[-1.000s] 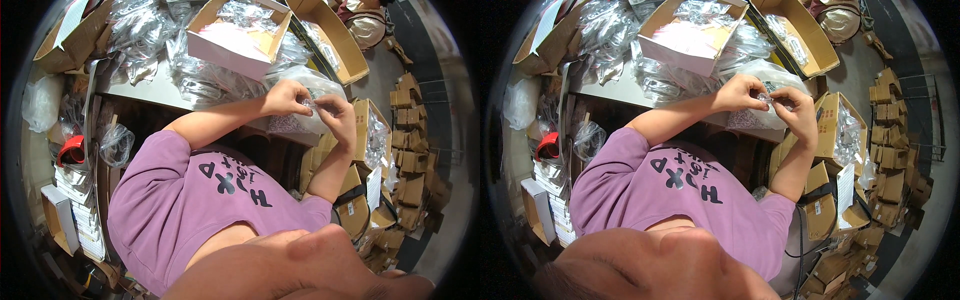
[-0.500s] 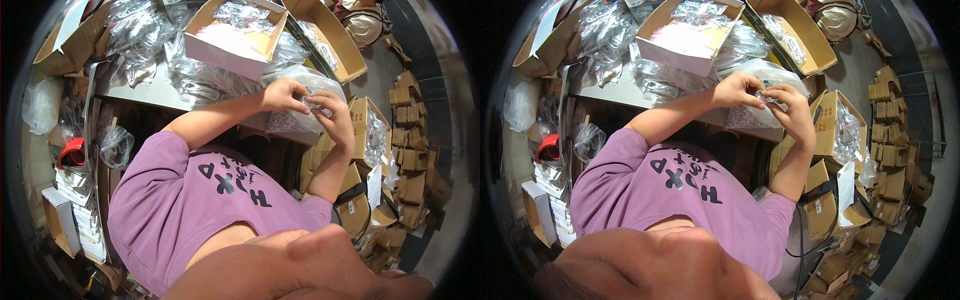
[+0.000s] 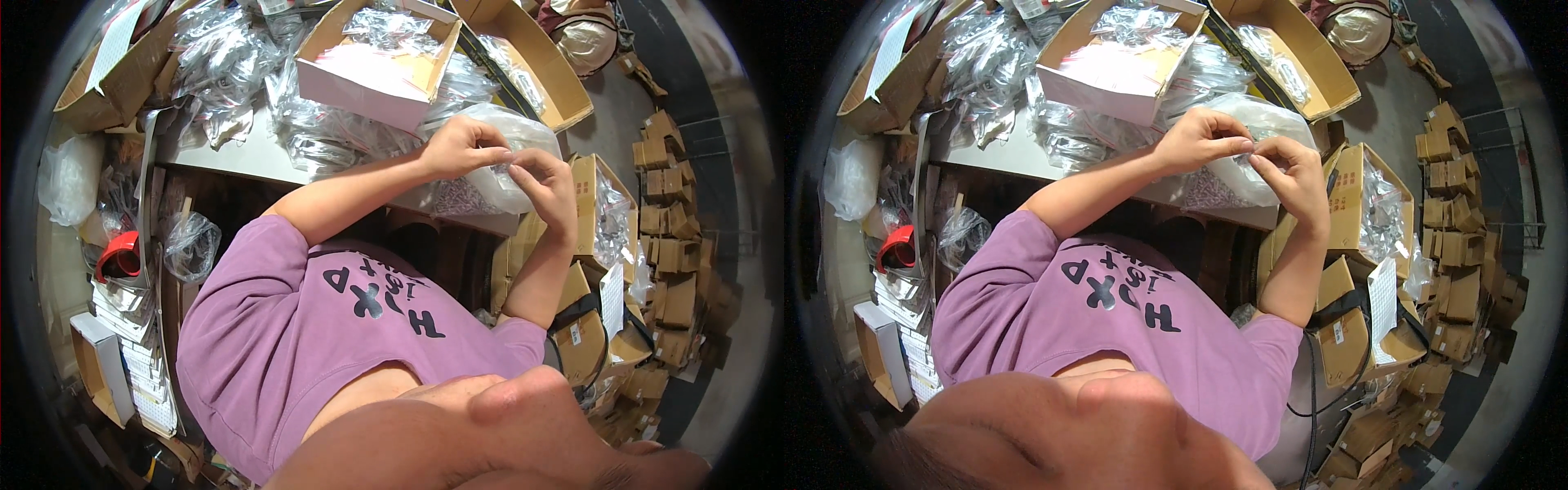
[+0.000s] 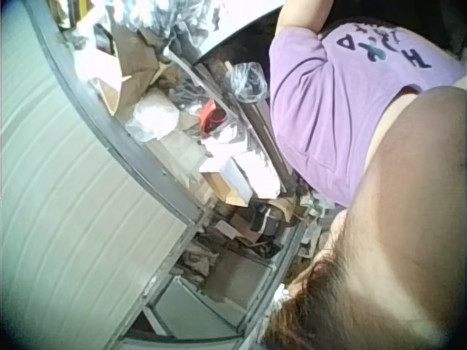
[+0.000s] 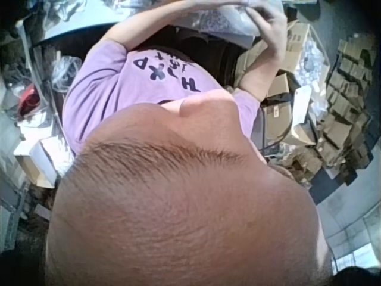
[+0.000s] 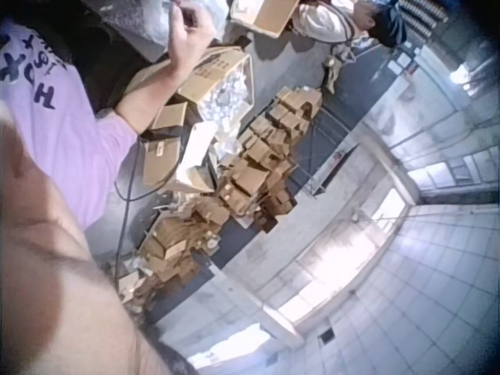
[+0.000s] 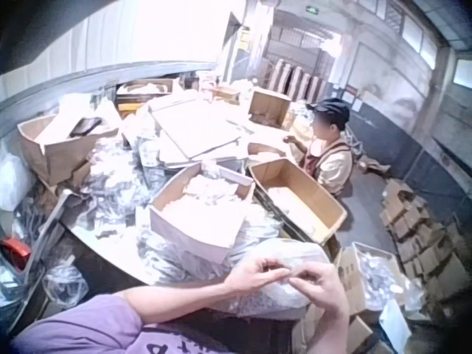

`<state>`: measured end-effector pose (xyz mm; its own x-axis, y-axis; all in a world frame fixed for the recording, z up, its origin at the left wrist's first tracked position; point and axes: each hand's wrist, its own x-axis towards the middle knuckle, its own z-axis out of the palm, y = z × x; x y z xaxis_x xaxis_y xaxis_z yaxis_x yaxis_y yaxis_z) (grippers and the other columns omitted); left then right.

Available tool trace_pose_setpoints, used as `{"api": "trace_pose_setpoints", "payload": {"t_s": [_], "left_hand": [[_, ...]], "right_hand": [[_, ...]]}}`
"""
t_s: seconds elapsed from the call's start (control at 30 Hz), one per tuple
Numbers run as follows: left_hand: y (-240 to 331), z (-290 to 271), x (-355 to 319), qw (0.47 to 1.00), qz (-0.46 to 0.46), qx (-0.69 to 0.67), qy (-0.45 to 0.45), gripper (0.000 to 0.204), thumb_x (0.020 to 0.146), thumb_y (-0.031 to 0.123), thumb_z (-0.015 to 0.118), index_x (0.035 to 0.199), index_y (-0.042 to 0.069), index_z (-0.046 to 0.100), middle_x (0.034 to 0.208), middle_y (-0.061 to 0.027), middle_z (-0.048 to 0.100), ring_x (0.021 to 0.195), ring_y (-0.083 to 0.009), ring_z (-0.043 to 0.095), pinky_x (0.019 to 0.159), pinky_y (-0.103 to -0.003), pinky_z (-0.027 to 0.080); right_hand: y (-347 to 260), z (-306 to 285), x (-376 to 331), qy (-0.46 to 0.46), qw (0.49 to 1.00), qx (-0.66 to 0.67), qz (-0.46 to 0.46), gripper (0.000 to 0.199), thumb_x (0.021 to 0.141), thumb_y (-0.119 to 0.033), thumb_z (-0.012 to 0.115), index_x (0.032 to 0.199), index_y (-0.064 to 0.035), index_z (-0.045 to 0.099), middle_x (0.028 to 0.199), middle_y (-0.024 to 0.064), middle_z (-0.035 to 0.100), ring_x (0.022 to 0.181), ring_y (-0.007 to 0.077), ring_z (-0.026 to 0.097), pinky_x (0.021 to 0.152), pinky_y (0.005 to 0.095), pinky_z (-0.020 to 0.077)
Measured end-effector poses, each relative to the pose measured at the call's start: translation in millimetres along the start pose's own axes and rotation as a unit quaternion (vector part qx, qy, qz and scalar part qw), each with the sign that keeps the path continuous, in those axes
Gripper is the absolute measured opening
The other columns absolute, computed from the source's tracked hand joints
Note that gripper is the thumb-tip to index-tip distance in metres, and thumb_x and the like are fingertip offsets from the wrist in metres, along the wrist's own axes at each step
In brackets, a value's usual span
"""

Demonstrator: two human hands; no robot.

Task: The person picks up individual small metal fasteners from a large plastic bag and places them into smaller boxes on a workstation cluttered with components.

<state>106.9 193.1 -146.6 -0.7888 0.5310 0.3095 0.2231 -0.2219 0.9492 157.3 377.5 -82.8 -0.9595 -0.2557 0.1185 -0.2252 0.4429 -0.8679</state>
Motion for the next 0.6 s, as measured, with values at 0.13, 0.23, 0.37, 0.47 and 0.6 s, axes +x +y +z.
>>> {"api": "trace_pose_setpoints", "payload": {"t_s": [0.13,0.23,0.37,0.47,0.6], "left_hand": [[5,1,0,0.999,0.004,0.042,0.012,0.020,0.086,0.015,0.066,0.089,-0.004,0.067,0.076,-0.0029,0.066,0.071,-0.0058,0.055,0.063,-0.023,0.046],[10,1,0,0.996,0.016,0.086,0.015,0.020,0.086,0.016,0.066,0.089,-0.004,0.066,0.074,-0.0047,0.065,0.068,-0.0065,0.054,0.061,-0.024,0.045],[22,1,-1,0.988,0.046,0.148,0.026,0.019,0.087,0.016,0.064,0.086,-0.003,0.065,0.068,-0.0075,0.062,0.063,-0.0088,0.053,0.059,-0.026,0.044],[26,3,-1,0.983,0.064,0.164,0.042,0.019,0.087,0.016,0.063,0.084,-0.002,0.064,0.065,-0.0087,0.059,0.060,-0.0109,0.051,0.057,-0.027,0.043],[34,3,-1,0.982,0.056,0.176,0.047,0.020,0.087,0.017,0.062,0.082,-0.002,0.062,0.063,-0.0094,0.057,0.057,-0.0123,0.047,0.054,-0.029,0.040]], "right_hand": [[-5,7,-1,0.022,0.999,0.025,0.030,0.009,0.080,-0.003,0.066,0.084,0.0045,0.064,0.076,0.0035,0.066,0.071,0.0071,0.060,0.063,0.0217,0.0472],[0,10,1,0.038,0.998,0.024,0.041,0.011,0.081,-0.005,0.065,0.085,0.0047,0.063,0.075,0.0044,0.065,0.069,0.0077,0.059,0.062,0.0224,0.0462],[0,10,1,0.030,0.998,-0.047,-0.014,0.013,0.082,-0.007,0.065,0.086,0.0051,0.063,0.072,0.0062,0.064,0.066,0.0088,0.057,0.061,0.0234,0.0453],[-2,14,1,0.042,0.997,-0.060,-0.027,0.013,0.084,-0.007,0.063,0.088,0.0050,0.063,0.070,0.0082,0.062,0.064,0.0102,0.056,0.059,0.0246,0.0447],[-9,19,0,0.068,0.995,-0.055,-0.046,0.012,0.086,-0.007,0.061,0.088,0.0043,0.062,0.067,0.0064,0.059,0.062,0.0083,0.050,0.057,0.0241,0.0418]]}}
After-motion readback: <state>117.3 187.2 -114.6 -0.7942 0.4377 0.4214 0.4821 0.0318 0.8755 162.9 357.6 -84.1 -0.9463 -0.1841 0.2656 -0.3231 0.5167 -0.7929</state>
